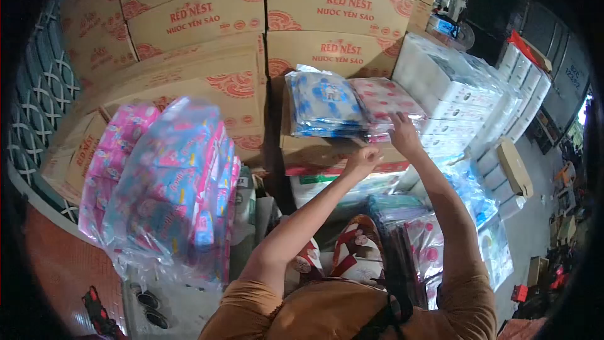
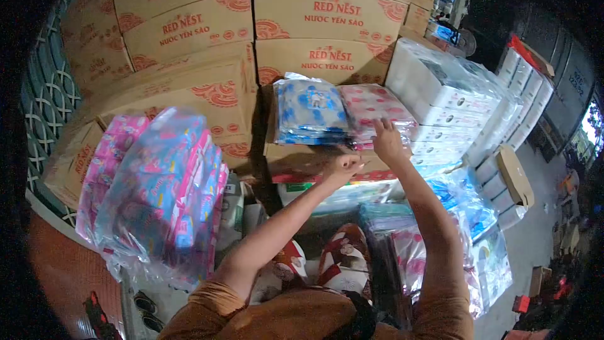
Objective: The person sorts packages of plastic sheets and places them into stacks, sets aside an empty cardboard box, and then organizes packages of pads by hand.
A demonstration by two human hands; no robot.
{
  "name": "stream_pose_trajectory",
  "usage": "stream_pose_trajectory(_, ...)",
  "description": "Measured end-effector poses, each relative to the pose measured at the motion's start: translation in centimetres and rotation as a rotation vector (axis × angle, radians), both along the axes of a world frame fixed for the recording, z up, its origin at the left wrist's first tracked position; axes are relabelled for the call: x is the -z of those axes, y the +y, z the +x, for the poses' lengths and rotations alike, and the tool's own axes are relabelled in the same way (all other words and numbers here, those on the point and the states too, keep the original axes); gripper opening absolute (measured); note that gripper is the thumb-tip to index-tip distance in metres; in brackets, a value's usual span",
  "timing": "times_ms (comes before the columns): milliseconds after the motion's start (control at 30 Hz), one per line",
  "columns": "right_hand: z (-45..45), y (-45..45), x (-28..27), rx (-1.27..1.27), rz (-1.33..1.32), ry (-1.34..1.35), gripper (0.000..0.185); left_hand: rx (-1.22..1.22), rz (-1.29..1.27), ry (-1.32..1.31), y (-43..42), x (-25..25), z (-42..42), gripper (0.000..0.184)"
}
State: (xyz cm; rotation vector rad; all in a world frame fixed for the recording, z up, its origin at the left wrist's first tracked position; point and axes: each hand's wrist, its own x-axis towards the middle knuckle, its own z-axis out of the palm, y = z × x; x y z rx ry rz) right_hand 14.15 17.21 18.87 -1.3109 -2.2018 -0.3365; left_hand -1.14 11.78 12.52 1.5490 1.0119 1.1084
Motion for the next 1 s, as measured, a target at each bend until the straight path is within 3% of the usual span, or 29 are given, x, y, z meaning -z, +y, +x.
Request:
stream_pose_trajectory(33,-0.5,1.3,0.6,0.014,0.054,-0.014,0.05,0.071,-0.136,-0.061,-0.9,-0.9,-0.9,0.029)
stream_pose_trajectory(67,-0.8,2.6,1.6,0.002,0.056,0.003,0.05,0.046,-0.037,-0.147,-2.5,-2.1,-1.6,0.024)
stream_pose_trajectory(167,-1.7,5.0,3.2,0.211,0.322,-0.146,0.034,-0.057,-0.043,-0.027,-2.0,-0.2,-3.0,0.032)
stream_pose_trajectory(267,-1.3,6.1,3.2,0.163,0.101,-0.085,0.024,-0.058,-0.162,-0.088,-2.3,0.0,-4.1,0.032)
stream_pose_trajectory(433,-1.9,3.6,2.3,0.146,0.111,-0.039,0.015,-0.046,-0.416,-0.231,-3.0,-1.0,-4.1,0.031)
stream_pose_trajectory(633,-3.5,-5.1,1.0,-0.074,0.135,0.027,0.012,0.046,-0.747,-0.769,-1.3,-0.4,-3.3,0.042)
stream_pose_trajectory(800,-3.3,-11.5,0.6,-0.21,0.015,0.058,0.016,0.065,-0.595,-0.818,-1.9,1.0,-2.4,0.034)
stream_pose_trajectory(867,-2.1,-12.1,1.1,-0.359,0.007,0.193,0.028,0.017,-0.551,-0.814,-3.3,0.6,-2.4,0.031)
stream_pose_trajectory(900,-1.2,-12.1,0.8,-0.357,-0.147,0.276,0.024,0.013,-0.524,-0.826,-4.2,0.5,-2.8,0.031)
stream_pose_trajectory(1000,1.2,-11.8,0.1,-0.107,-0.074,0.437,0.032,0.042,-0.534,-0.853,-6.0,0.8,-4.1,0.033)
